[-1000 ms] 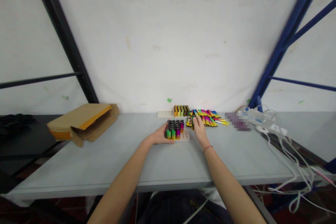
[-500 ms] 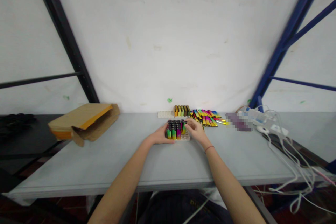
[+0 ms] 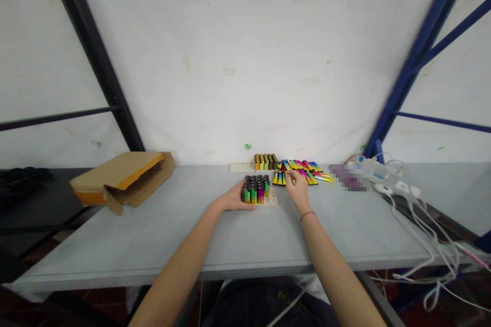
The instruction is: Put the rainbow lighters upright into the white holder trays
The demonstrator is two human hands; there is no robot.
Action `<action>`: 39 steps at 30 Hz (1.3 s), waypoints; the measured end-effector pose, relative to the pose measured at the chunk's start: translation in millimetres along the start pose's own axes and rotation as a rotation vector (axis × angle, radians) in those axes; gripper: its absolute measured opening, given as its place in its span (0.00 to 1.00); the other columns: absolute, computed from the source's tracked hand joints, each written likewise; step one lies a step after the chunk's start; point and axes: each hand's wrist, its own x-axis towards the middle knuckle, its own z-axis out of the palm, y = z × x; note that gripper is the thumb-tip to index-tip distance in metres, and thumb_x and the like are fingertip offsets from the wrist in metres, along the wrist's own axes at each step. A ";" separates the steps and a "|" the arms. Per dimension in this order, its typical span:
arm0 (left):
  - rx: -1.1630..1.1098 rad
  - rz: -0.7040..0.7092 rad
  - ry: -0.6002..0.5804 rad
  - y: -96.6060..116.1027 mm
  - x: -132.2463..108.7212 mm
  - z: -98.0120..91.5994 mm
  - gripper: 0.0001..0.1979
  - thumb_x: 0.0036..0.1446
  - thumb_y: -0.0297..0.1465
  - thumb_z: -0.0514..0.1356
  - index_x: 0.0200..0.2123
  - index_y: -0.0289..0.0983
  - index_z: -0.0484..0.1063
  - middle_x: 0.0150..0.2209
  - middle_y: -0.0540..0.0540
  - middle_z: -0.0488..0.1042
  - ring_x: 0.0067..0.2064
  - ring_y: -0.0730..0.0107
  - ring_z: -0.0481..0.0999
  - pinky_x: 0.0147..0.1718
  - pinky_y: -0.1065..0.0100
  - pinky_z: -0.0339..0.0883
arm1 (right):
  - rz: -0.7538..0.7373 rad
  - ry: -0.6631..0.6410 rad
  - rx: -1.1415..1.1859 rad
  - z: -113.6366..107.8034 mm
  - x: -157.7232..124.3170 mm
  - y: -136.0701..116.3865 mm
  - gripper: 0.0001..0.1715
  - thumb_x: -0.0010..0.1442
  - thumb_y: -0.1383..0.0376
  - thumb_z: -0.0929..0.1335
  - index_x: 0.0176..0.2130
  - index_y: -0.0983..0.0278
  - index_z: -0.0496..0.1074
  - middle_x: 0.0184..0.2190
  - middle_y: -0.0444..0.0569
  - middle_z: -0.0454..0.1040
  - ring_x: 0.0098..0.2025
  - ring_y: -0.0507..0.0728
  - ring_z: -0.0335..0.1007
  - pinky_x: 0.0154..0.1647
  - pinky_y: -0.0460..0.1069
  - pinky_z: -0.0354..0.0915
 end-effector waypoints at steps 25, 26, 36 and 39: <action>0.016 0.014 0.006 -4.0 -0.5 -0.1 0.62 0.38 0.41 0.74 0.69 0.34 0.42 0.67 0.34 0.54 0.66 0.45 0.56 0.65 0.51 0.46 | 0.133 -0.212 -0.293 -5.6 4.1 13.6 0.15 0.61 0.65 0.59 0.45 0.67 0.67 0.35 0.57 0.73 0.37 0.62 0.70 0.37 0.52 0.62; 0.010 0.016 0.009 -4.2 -0.4 0.0 0.62 0.38 0.41 0.74 0.69 0.34 0.43 0.67 0.33 0.54 0.66 0.44 0.56 0.65 0.51 0.46 | 0.094 -0.201 -0.195 -3.1 3.8 11.6 0.15 0.61 0.63 0.58 0.44 0.65 0.66 0.34 0.54 0.72 0.36 0.61 0.69 0.36 0.51 0.61; 0.032 0.032 -0.008 0.3 0.8 0.0 0.59 0.38 0.42 0.73 0.68 0.31 0.46 0.65 0.33 0.57 0.65 0.44 0.58 0.64 0.51 0.50 | 0.003 -0.118 0.136 6.9 0.2 5.1 0.17 0.57 0.49 0.62 0.34 0.61 0.62 0.23 0.43 0.64 0.27 0.55 0.61 0.30 0.49 0.58; 0.038 0.030 -0.004 1.0 0.4 -0.1 0.60 0.38 0.41 0.74 0.68 0.32 0.45 0.66 0.33 0.55 0.66 0.45 0.55 0.65 0.51 0.47 | 0.034 -0.162 0.245 8.1 1.6 4.7 0.21 0.61 0.47 0.58 0.32 0.60 0.62 0.21 0.42 0.63 0.24 0.54 0.60 0.27 0.48 0.57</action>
